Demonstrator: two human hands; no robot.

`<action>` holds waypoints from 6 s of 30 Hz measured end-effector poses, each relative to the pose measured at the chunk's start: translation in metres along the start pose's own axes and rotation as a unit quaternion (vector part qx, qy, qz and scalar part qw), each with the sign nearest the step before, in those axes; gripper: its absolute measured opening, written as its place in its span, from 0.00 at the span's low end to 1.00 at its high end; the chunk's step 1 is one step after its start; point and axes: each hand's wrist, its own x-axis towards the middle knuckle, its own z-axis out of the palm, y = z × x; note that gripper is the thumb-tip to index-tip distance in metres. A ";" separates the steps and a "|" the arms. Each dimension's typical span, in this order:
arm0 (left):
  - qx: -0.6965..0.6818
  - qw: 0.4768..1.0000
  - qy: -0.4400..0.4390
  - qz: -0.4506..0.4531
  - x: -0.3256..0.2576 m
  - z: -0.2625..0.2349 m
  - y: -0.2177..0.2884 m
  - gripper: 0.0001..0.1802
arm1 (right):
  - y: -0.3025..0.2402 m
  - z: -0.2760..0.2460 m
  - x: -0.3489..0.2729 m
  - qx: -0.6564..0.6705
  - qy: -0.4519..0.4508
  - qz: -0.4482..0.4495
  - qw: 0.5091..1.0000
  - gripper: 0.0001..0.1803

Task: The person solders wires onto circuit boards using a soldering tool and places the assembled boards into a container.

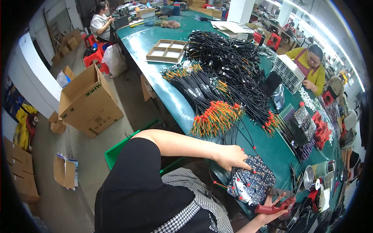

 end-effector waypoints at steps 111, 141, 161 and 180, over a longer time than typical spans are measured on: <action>0.018 0.977 0.197 -0.080 0.028 0.031 -0.024 0.13 | 0.017 0.028 -0.072 -0.377 -0.025 0.194 0.905 0.31; 0.064 0.978 0.193 -0.053 0.033 0.031 -0.023 0.16 | 0.012 0.021 -0.077 -0.518 -0.068 0.174 0.835 0.46; 0.029 0.979 0.200 -0.024 0.027 0.033 -0.024 0.12 | 0.010 0.022 -0.077 -0.433 -0.028 0.211 0.876 0.43; 0.064 0.978 0.200 -0.003 0.033 0.031 -0.021 0.14 | 0.012 0.017 -0.083 -0.478 -0.044 0.181 0.858 0.43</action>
